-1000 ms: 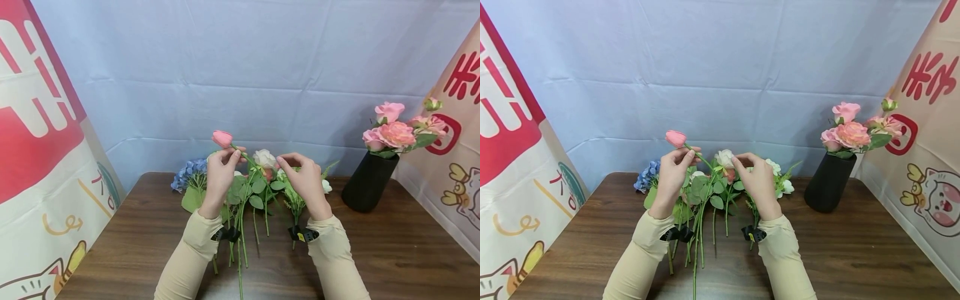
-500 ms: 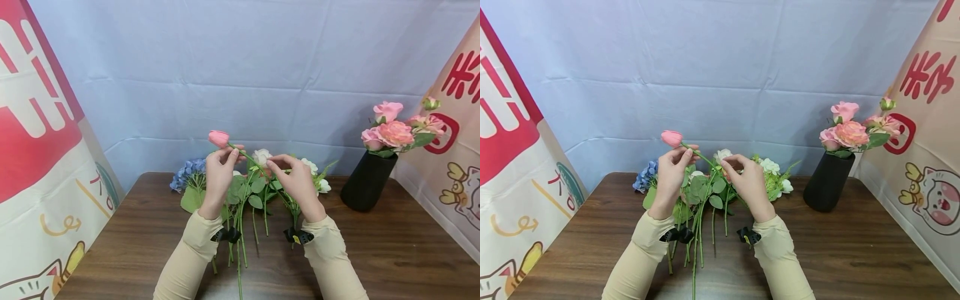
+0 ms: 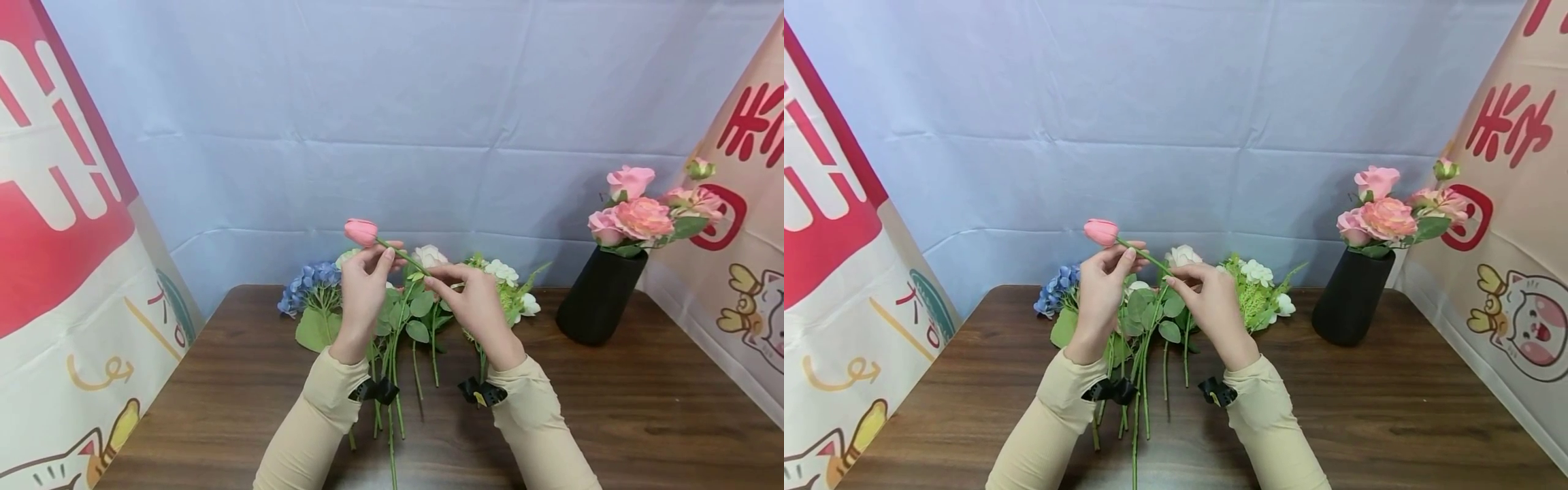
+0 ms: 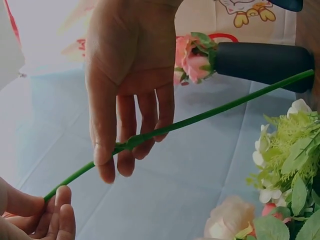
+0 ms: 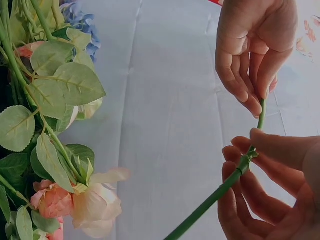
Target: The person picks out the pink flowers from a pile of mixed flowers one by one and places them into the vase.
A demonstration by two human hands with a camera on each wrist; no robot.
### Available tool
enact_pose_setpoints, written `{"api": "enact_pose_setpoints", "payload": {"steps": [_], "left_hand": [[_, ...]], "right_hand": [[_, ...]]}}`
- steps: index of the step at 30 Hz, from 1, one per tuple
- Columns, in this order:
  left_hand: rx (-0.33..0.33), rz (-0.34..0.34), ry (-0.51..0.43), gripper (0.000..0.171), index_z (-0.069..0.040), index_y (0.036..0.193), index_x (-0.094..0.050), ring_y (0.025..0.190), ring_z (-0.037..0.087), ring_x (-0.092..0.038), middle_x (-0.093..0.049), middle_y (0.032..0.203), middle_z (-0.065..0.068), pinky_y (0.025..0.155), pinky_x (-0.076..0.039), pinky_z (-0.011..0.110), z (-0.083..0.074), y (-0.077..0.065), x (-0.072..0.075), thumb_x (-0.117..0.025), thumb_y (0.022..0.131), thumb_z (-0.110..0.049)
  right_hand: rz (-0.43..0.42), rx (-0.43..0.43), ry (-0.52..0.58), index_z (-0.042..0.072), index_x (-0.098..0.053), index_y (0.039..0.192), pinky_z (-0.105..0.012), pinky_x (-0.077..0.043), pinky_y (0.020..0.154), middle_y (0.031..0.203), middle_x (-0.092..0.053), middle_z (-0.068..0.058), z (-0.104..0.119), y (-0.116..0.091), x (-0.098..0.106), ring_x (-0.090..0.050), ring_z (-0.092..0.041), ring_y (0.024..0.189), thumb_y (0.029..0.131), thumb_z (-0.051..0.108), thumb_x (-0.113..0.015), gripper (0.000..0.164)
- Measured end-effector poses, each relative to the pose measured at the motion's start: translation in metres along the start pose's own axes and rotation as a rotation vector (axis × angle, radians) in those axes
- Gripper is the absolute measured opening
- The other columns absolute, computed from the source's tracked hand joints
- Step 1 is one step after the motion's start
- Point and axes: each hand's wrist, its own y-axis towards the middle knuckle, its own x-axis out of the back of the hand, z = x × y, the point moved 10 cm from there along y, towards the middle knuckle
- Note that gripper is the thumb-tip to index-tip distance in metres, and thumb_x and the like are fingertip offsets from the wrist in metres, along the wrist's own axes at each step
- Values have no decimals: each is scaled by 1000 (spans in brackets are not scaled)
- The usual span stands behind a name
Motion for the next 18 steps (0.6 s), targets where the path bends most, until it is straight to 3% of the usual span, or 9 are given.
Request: {"api": "enact_pose_setpoints", "payload": {"steps": [5, 18], "left_hand": [[-15, 3, 9, 19, 1, 97, -65, 80, 21, -63, -65, 92, 12, 76, -50, 30, 17, 5, 0, -53, 87, -10], [-5, -1, 57, 21, -3, 100, -65, 80, 16, -62, -65, 91, 11, 70, -51, 32, 19, 2, -3, -52, 89, -15]], "right_hand": [[-13, 3, 9, 18, -67, 102, -27, -50, 61, 82, -67, 3, 0, 0, 2, -61, -9, 64, 81, 29, -61, 24], [-50, 8, -25, 19, -69, 99, -28, -40, 54, 76, -65, 4, -2, 1, 6, -56, -9, 66, 81, 26, -62, 21]]}}
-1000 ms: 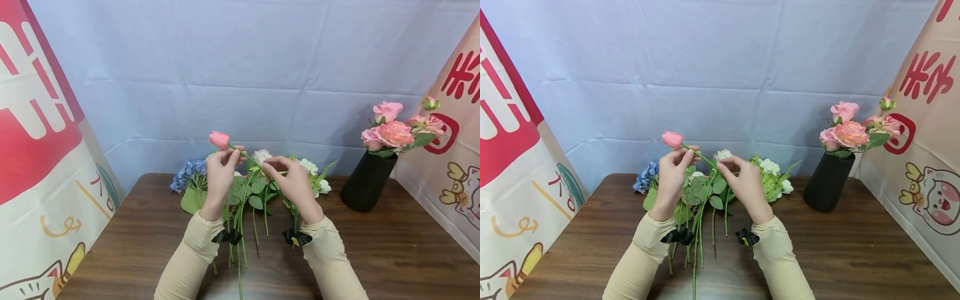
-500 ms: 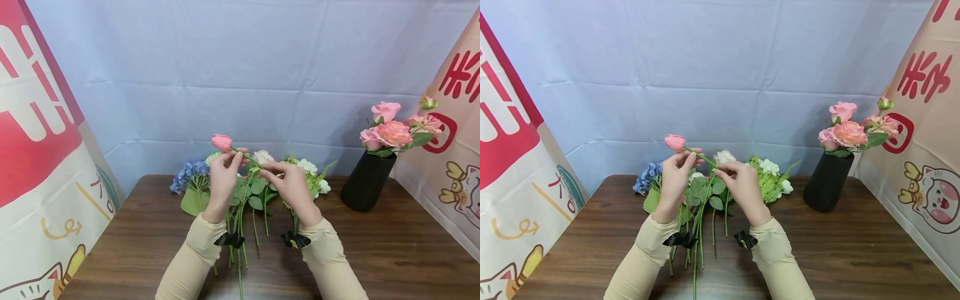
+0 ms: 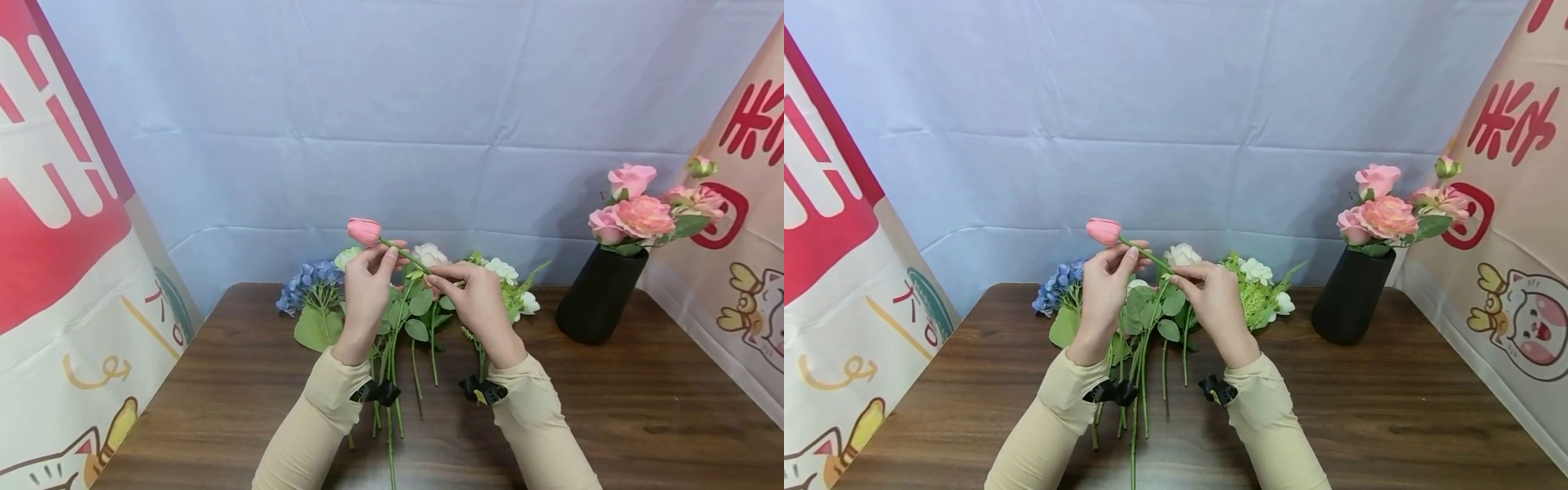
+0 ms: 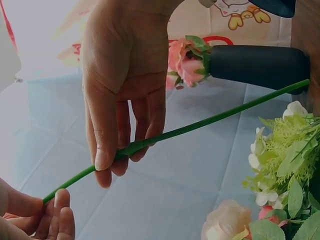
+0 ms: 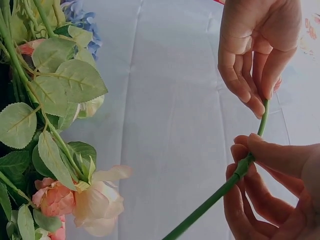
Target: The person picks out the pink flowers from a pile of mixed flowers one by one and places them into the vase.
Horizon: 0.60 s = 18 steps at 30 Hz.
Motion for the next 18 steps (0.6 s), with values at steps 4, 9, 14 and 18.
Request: {"api": "enact_pose_setpoints", "payload": {"steps": [4, 9, 14, 18], "left_hand": [[5, 7, -1, 19, -8, 100, -66, 82, 16, -62, -65, 93, 11, 69, -51, 31, 0, 0, 0, -52, 89, -16], [28, 46, 25, 20, -11, 104, -64, 91, 21, -60, -63, 100, 10, 73, -50, 32, 3, 4, 0, -53, 87, -9], [48, 13, 192, 19, -13, 102, -63, 91, 18, -58, -63, 99, 2, 76, -47, 32, 18, 7, 15, -54, 86, -11], [43, -25, 283, 17, -15, 101, -63, 89, 15, -57, -62, 100, 2, 76, -47, 33, 31, 9, 33, -54, 86, -14]], "right_hand": [[-4, -9, -7, 19, -69, 99, -28, -41, 54, 77, -64, 4, 0, 1, 1, -57, -10, 68, 81, 27, -62, 20], [-17, -1, -10, 19, -69, 99, -30, -45, 59, 85, -66, 1, 1, 2, 5, -60, -14, 75, 80, 25, -63, 21], [-59, 12, -26, 20, -70, 98, -33, -47, 63, 93, -67, -2, 0, 3, 14, -60, -17, 82, 78, 28, -64, 22], [-72, 19, -44, 19, -70, 98, -34, -49, 63, 93, -67, -3, -1, 5, 21, -61, -18, 80, 79, 28, -63, 22]]}}
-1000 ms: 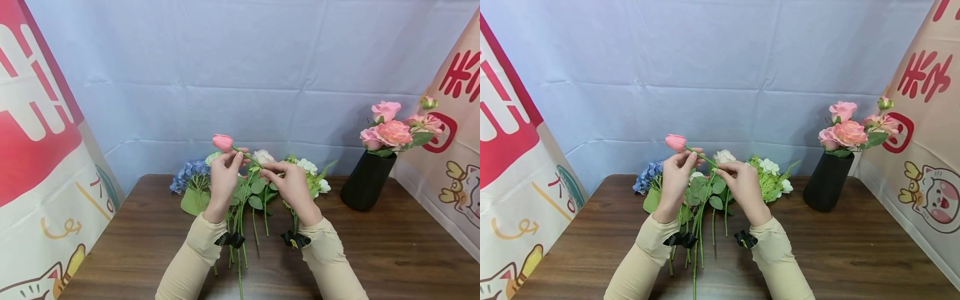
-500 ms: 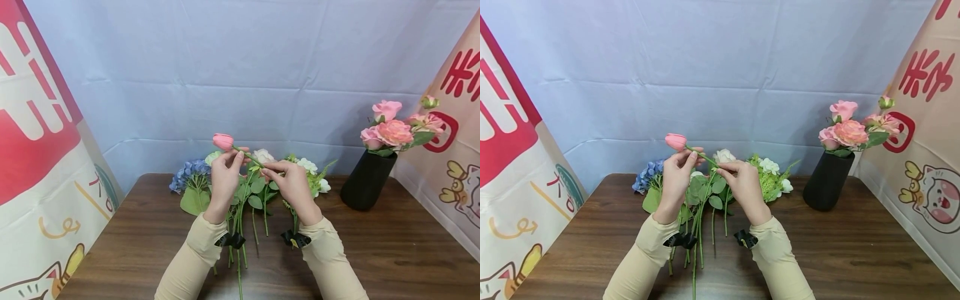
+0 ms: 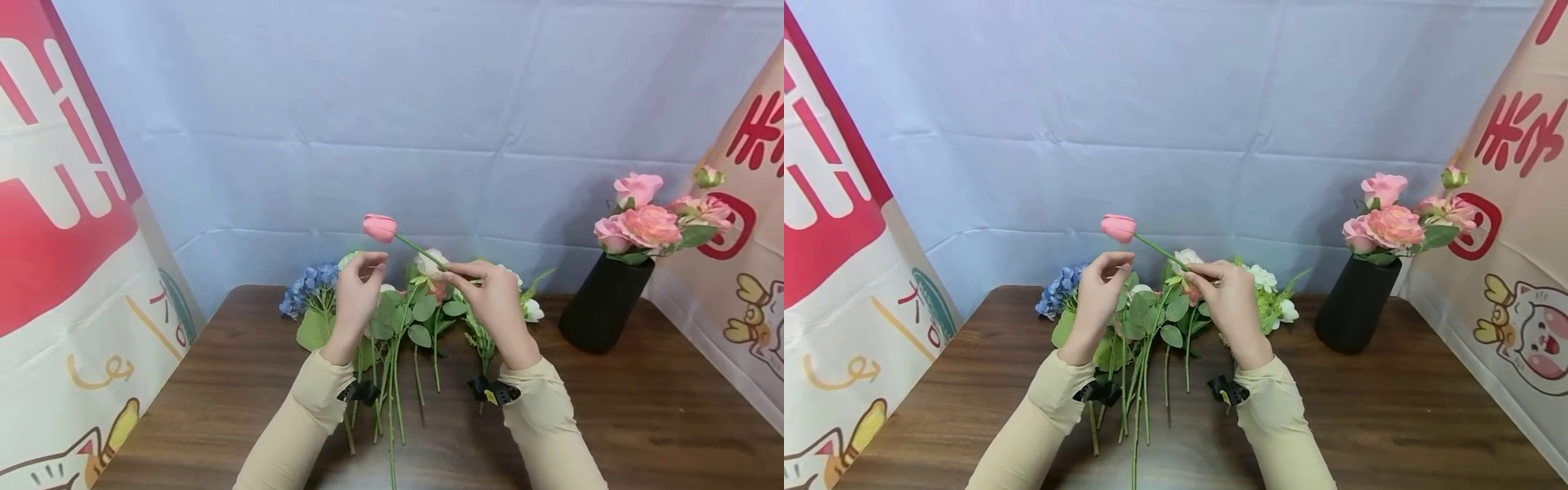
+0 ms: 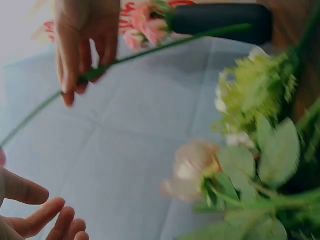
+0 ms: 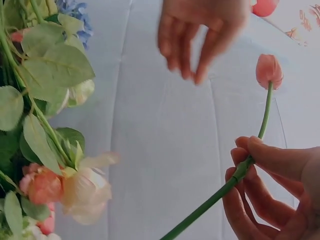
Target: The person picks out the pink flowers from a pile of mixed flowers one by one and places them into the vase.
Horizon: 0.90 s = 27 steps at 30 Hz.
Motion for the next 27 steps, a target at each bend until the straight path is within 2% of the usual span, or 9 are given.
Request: {"api": "enact_pose_setpoints", "payload": {"steps": [5, 9, 15, 21, 27], "left_hand": [[-6, -39, 87, 16, -20, 100, -63, 84, 15, -57, -59, 101, -1, 70, -47, 33, 13, -1, 16, -54, 87, -17], [-24, -66, 132, 17, -17, 101, -63, 84, 16, -56, -57, 101, -1, 71, -47, 32, 18, -2, 28, -53, 87, -16], [-51, -106, 225, 18, -14, 102, -63, 89, 16, -54, -57, 103, 1, 78, -45, 32, 27, -3, 48, -53, 87, -15], [-65, -114, 294, 19, -14, 103, -62, 101, 23, -49, -56, 107, 3, 84, -39, 41, 37, -5, 67, -52, 87, -16], [-77, -152, 332, 19, -13, 102, -64, 102, 23, -48, -56, 106, 5, 85, -38, 43, 43, -7, 86, -54, 86, -15]], "right_hand": [[-25, 6, -40, 20, -70, 97, -29, -45, 51, 90, -68, -1, 0, 7, 11, -60, -17, 68, 80, 29, -62, 21], [-49, 19, -52, 21, -70, 96, -26, -35, 43, 89, -68, 0, 1, 14, 22, -54, -15, 59, 80, 31, -63, 21], [-91, 42, -76, 20, -70, 96, -27, -37, 50, 92, -68, -2, 1, 20, 42, -58, -14, 67, 80, 31, -63, 21], [-116, 16, -105, 20, -70, 97, -33, -44, 61, 93, -68, -5, -5, 24, 61, -62, -19, 78, 80, 31, -63, 22], [-146, -15, -140, 21, -70, 98, -24, -37, 51, 91, -69, -6, -12, 27, 78, -59, -15, 71, 79, 37, -62, 25]]}}
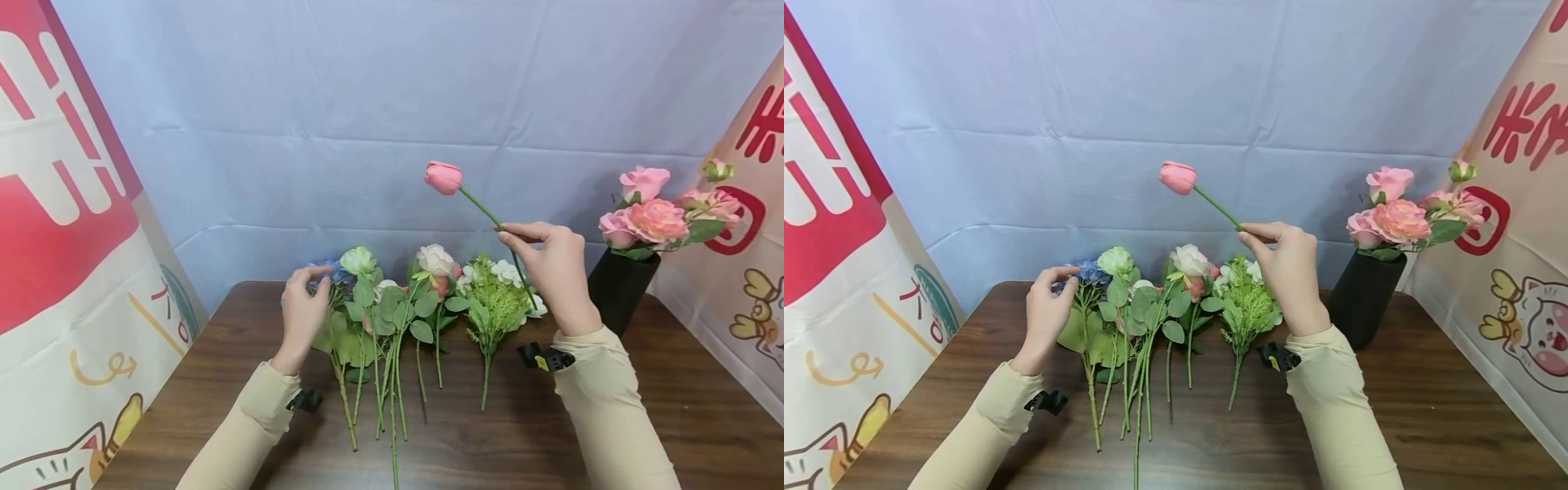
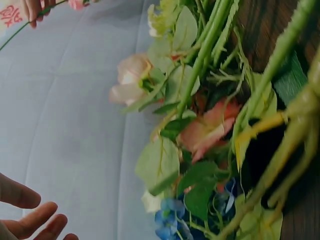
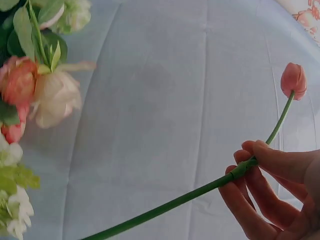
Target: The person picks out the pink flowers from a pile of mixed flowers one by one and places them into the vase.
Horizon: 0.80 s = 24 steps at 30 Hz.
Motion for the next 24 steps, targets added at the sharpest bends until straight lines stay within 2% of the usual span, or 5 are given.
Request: {"api": "enact_pose_setpoints", "payload": {"steps": [3, 10, 20, 22, 24], "left_hand": [[2, -21, 8, 19, -12, 101, -65, 99, 22, -50, -57, 104, 5, 83, -39, 42, 4, 2, 7, -54, 86, -15], [18, -40, 30, 19, -11, 100, -66, 95, 21, -50, -58, 102, 5, 81, -38, 37, 13, 4, 16, -55, 85, -16], [30, -27, 62, 19, -12, 101, -65, 93, 25, -50, -59, 101, 4, 77, -37, 38, 24, 3, 21, -55, 86, -17], [27, -29, 70, 19, -11, 100, -66, 96, 25, -50, -59, 102, 5, 80, -37, 40, 25, 3, 23, -55, 85, -16], [25, -33, 79, 19, -12, 99, -66, 96, 25, -51, -59, 102, 6, 82, -37, 40, 25, 3, 25, -55, 85, -15]], "right_hand": [[-18, -23, -11, 23, -70, 98, -22, -34, 47, 89, -69, -5, -5, 4, 9, -55, -9, 64, 79, 42, -61, 28], [-54, -64, -8, 19, -70, 99, -15, -37, 55, 94, -68, -9, -18, 12, 29, -48, 15, 67, 79, 38, -63, 29], [-73, -127, -41, 19, -68, 104, -17, -36, 46, 95, -67, -13, -38, 19, 54, -48, 18, 64, 77, 42, -62, 36], [-71, -147, -48, 19, -67, 104, -15, -37, 48, 94, -68, -7, -43, 20, 59, -48, 17, 64, 77, 43, -62, 37], [-80, -163, -53, 19, -67, 104, -13, -37, 52, 86, -69, 6, -47, 20, 65, -47, 17, 64, 76, 44, -62, 38]]}}
